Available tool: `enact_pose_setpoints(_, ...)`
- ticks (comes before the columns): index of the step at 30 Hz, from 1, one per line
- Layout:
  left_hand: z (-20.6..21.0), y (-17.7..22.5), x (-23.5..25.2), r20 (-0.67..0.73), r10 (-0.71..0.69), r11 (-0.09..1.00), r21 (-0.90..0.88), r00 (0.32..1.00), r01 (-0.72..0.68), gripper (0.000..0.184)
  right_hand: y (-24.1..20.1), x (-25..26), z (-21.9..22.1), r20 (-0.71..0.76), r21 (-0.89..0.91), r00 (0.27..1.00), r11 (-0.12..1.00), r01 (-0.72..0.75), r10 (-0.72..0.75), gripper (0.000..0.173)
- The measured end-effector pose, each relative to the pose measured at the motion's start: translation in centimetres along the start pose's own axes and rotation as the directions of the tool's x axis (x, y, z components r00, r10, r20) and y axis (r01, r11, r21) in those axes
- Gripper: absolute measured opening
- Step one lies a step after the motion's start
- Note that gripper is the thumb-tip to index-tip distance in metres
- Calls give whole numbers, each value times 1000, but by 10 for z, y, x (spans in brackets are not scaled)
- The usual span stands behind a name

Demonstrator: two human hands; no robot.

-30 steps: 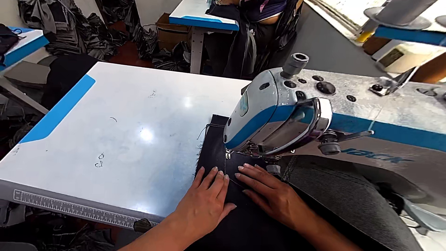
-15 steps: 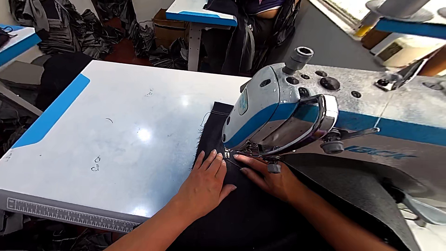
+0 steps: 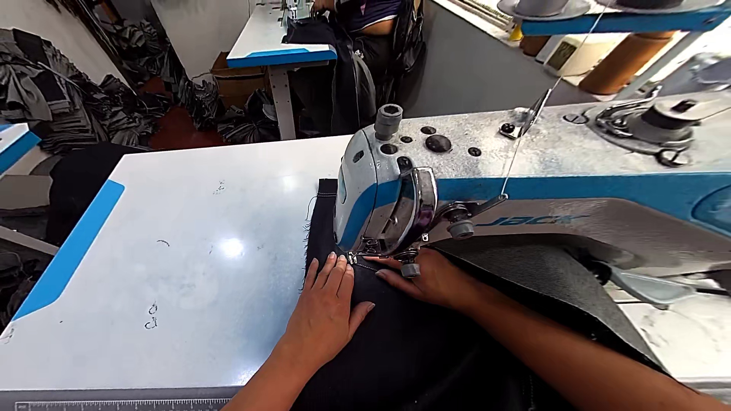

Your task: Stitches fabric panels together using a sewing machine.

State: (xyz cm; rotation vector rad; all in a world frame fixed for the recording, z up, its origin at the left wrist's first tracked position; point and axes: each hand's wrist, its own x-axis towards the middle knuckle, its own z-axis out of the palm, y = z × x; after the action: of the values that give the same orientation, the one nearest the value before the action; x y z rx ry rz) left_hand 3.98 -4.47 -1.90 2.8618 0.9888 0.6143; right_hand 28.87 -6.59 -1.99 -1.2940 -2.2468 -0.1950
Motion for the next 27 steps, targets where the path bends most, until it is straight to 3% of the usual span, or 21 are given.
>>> enact_pose_setpoints(4,2,-1,0,-18,5,1000,10,1000,-5,64,-1,1,0,-33,4,999,1000,21,-20,32)
enact_pose_setpoints(7,-3,21,-9,39,-118,993,21,992,117,65,-3,1,-1,-18,28,1000,1000,10,-10,31)
enact_pose_setpoints(9,-8,53,-25,74,-197,980,-16,978,199,72,-1,3,-9,72,56,997,998,13,-17,33)
enact_pose_setpoints(12,-3,68,-53,4,-171,984,41,985,171,82,13,5,-33,214,35,963,986,162,-166,38)
enact_pose_setpoints(15,-18,13,-63,52,-77,997,-23,996,79,86,15,-11,-57,369,-12,898,965,264,-241,45)
enact_pose_setpoints(18,-36,-85,-46,82,172,985,-40,982,-169,77,-26,-27,-63,418,-68,886,965,252,-201,49)
enact_pose_setpoints(21,-48,-163,-3,127,467,880,29,875,-474,75,-82,-19,-43,263,-111,951,974,196,-162,49)
enact_pose_setpoints(23,-53,-170,24,202,539,821,91,818,-564,71,-90,-5,-25,125,-35,990,997,71,-66,38)
enact_pose_setpoints(25,-58,-129,34,205,434,885,85,877,-457,58,-79,-7,-1,-69,40,997,998,-40,43,26)
enact_pose_setpoints(27,-61,-60,18,196,200,979,-6,960,-203,44,-81,-24,26,-182,139,972,983,-121,146,33)
